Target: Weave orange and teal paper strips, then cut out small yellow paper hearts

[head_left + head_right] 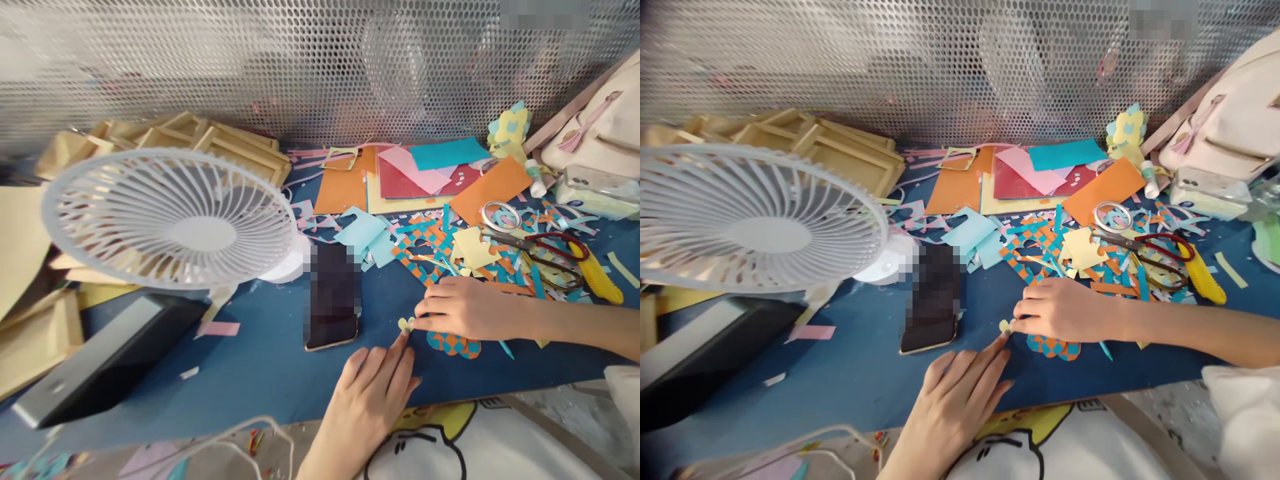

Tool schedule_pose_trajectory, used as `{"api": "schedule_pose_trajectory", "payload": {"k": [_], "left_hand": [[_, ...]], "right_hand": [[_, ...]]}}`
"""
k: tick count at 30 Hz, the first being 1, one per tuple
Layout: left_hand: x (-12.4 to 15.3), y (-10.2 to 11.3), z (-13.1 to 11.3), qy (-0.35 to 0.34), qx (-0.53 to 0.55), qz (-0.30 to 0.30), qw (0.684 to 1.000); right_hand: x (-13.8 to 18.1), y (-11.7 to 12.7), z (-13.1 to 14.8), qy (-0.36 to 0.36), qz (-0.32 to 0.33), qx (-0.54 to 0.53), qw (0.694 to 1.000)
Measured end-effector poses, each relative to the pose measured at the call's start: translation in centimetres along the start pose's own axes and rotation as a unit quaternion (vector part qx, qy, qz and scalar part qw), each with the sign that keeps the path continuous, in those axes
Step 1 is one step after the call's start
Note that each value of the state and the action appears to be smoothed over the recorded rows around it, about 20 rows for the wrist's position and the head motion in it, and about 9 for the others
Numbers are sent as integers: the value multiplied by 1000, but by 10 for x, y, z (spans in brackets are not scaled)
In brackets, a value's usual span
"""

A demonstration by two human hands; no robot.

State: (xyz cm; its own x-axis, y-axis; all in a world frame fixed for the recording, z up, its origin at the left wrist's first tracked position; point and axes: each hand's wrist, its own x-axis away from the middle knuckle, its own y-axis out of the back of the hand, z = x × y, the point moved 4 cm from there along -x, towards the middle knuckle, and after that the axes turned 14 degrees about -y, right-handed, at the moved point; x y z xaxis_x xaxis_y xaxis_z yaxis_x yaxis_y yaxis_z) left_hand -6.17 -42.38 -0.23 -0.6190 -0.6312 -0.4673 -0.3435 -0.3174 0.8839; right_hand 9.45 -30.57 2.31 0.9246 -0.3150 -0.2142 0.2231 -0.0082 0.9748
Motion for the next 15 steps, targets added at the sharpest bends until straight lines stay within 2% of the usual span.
{"api": "schedule_pose_trajectory", "payload": {"k": [5,9,12,15], "left_hand": [[3,-1,1,-2,-6,-41,999],[3,-1,2,0,21,1,1000],[1,2,2,-8,20,4,1000],[0,1,2,-14,12,2,1000]], "right_hand": [[-4,3,4,46,30,30,998],[-13,13,7,84,72,58,992],[-25,13,1,71,90,-14,993],[-43,7,-12,20,54,-124,991]]}}
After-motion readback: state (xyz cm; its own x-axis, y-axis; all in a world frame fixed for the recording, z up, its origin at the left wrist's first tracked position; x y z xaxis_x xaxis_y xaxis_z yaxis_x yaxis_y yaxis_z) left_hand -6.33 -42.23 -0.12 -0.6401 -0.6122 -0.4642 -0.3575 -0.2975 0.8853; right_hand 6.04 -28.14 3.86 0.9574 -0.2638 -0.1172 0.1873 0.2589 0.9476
